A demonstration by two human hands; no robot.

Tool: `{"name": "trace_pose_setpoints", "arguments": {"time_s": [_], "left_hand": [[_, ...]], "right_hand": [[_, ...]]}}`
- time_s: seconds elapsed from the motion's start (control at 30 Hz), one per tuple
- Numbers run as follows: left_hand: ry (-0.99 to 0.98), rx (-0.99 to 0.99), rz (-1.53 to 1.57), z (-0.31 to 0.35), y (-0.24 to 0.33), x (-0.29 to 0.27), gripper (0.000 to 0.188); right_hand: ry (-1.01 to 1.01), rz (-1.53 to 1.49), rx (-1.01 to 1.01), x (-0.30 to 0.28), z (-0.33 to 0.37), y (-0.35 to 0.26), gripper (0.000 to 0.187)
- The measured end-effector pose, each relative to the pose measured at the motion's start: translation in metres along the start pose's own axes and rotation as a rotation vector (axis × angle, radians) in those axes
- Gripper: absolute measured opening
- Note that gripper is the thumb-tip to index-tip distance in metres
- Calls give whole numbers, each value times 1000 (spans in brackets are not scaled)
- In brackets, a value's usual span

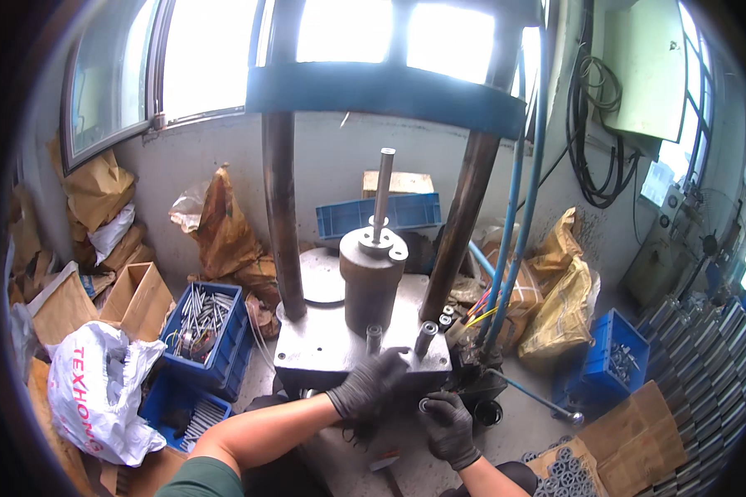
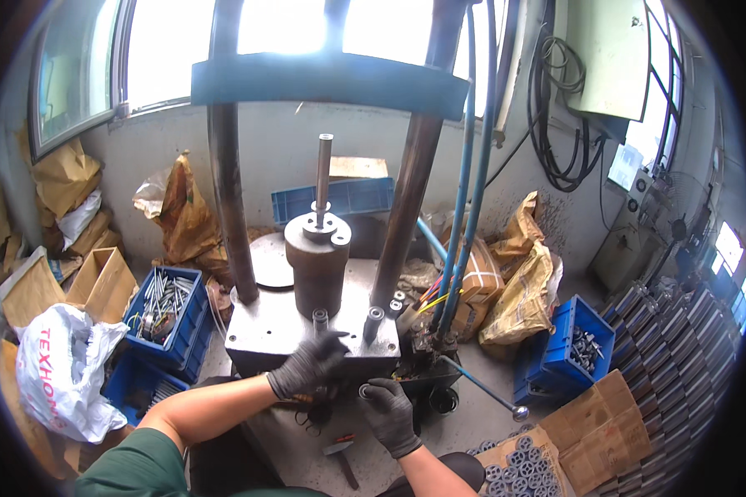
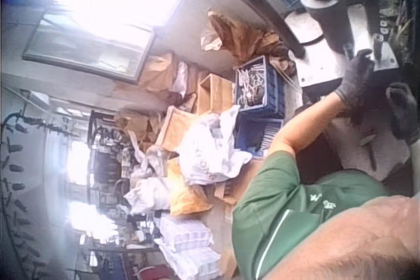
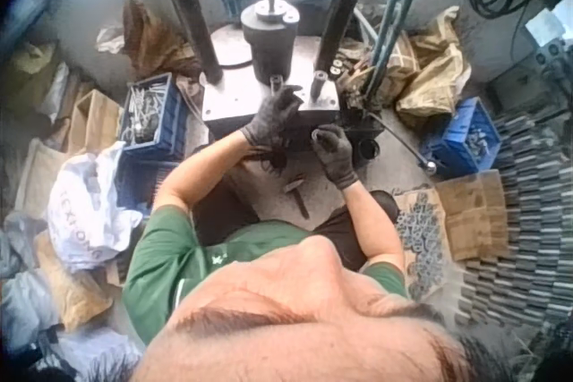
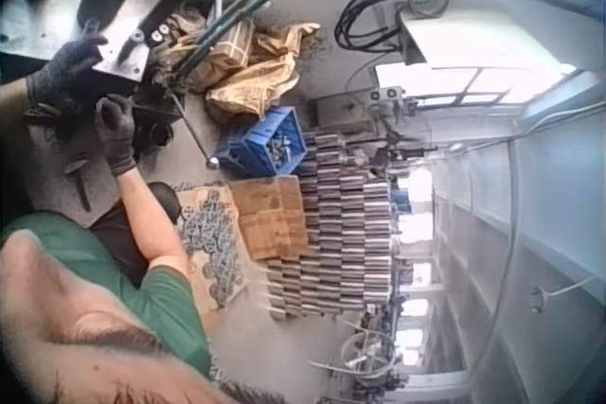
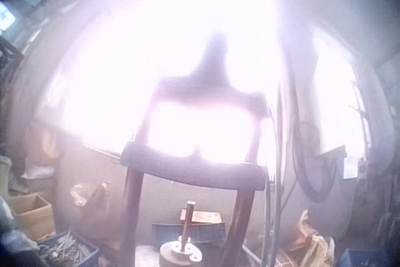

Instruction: The recorder is assembling metal rods and gears into a housing using a manual press machine.

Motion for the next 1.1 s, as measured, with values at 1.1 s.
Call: {"name": "trace_pose_setpoints", "arguments": {"time_s": [1.1], "left_hand": [[713, -8, -420, -205, 104, -125, 21]], "right_hand": [[102, 252, -113, 72, -322, 26, 23]]}}
Point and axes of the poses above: each hand's wrist, its own z-axis away from the middle knuckle, its own x-axis out of the palm, y = z × x, the point moved 1 cm from there along -z, towards the middle knuckle, and after that the axes turned 13 degrees about z, right-handed, at the moved point
